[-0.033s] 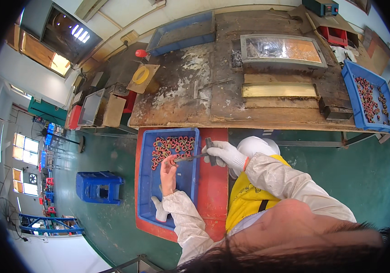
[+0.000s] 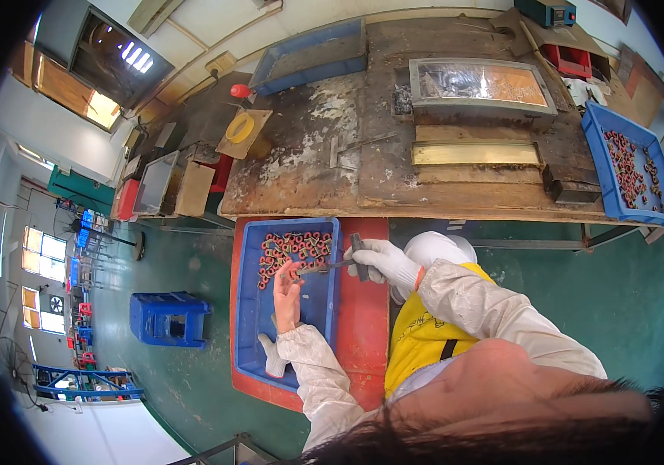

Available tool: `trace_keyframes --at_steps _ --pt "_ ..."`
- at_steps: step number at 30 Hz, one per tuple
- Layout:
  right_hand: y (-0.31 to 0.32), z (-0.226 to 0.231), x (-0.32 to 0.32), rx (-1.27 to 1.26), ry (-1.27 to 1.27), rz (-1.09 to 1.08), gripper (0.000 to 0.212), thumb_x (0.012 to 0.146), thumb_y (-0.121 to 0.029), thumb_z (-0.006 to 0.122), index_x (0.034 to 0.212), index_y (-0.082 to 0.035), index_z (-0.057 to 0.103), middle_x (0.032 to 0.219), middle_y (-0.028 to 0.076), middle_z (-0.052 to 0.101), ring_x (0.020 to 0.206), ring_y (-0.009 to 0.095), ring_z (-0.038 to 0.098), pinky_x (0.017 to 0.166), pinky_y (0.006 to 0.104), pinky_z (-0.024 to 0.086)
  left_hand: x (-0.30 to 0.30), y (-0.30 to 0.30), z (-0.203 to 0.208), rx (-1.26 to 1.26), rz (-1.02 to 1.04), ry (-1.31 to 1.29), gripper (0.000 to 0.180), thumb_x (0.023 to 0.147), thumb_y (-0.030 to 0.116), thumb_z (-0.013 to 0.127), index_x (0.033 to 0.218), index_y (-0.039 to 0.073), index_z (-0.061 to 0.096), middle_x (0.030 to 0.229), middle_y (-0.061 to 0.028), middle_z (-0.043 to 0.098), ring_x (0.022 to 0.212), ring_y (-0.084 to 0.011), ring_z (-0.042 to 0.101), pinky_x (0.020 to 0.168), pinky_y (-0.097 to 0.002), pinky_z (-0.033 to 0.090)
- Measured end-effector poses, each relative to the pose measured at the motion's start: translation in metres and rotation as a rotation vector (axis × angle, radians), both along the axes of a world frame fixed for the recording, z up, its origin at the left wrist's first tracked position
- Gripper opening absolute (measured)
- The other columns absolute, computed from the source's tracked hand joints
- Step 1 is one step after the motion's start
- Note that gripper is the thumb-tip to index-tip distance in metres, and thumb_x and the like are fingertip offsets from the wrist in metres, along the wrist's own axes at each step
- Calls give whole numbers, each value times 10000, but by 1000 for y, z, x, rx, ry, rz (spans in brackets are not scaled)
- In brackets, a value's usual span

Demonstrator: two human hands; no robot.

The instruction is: The person slides rings from a tray onto a metal rod, dips the loaded rod into a heated liquid bath, and transfers the rings into a collection tray.

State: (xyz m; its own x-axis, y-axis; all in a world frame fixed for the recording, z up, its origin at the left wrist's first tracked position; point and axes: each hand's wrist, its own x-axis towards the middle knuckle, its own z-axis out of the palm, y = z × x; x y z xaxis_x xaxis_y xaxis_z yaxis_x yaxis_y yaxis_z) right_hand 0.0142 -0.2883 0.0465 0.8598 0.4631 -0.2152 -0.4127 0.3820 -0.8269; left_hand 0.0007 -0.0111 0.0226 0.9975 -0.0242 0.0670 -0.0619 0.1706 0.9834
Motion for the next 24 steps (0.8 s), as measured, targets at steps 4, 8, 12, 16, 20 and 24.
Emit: trace_keyframes --at_steps 4,8,12,16,20,24 --pt "-8 13 3 -3 -19 -53 285 880 -250 533 1052 -29 581 782 58 638 438 31 415 393 176 304 1 -5 9 -118 42 -17 528 884 339 569 1303 57 414 1255 -57 481 1052 -130 461 870 -287 378" --pt "-27 33 3 29 -57 -120 242 886 -227 520 1043 -51 577 792 49 646 486 35 445 434 169 322 -3 10 9 -235 336 -42 521 935 432 434 1287 48 424 1173 -53 505 1014 -144 457 874 -305 359" --pt "-69 44 0 3 -54 -288 247 893 -227 507 1065 -56 556 816 41 647 453 25 409 404 170 304 -10 -11 55 -172 406 -197 472 947 400 434 1259 46 441 1116 -53 510 976 -144 470 883 -318 372" --pt "-110 46 -10 35 -52 -568 238 898 -190 513 1067 -26 551 799 64 644 442 19 424 395 143 308 -31 -81 149 -379 46 -546 463 944 384 427 1277 62 428 1138 -62 460 958 -168 432 810 -342 397" --pt "-153 38 -21 6 -13 -771 245 894 -170 524 1088 -22 551 822 42 613 564 43 500 444 152 363 -52 -141 215 -691 -386 -834 462 938 387 439 1350 184 384 1158 -95 355 916 -185 384 674 -377 482" --pt "-173 38 -28 5 -62 -922 244 908 -140 510 1106 -1 544 800 44 609 451 23 407 375 153 292 -61 -165 251 -843 -580 -1009 515 880 183 545 1364 201 368 1074 -115 336 891 -183 397 532 -368 587"
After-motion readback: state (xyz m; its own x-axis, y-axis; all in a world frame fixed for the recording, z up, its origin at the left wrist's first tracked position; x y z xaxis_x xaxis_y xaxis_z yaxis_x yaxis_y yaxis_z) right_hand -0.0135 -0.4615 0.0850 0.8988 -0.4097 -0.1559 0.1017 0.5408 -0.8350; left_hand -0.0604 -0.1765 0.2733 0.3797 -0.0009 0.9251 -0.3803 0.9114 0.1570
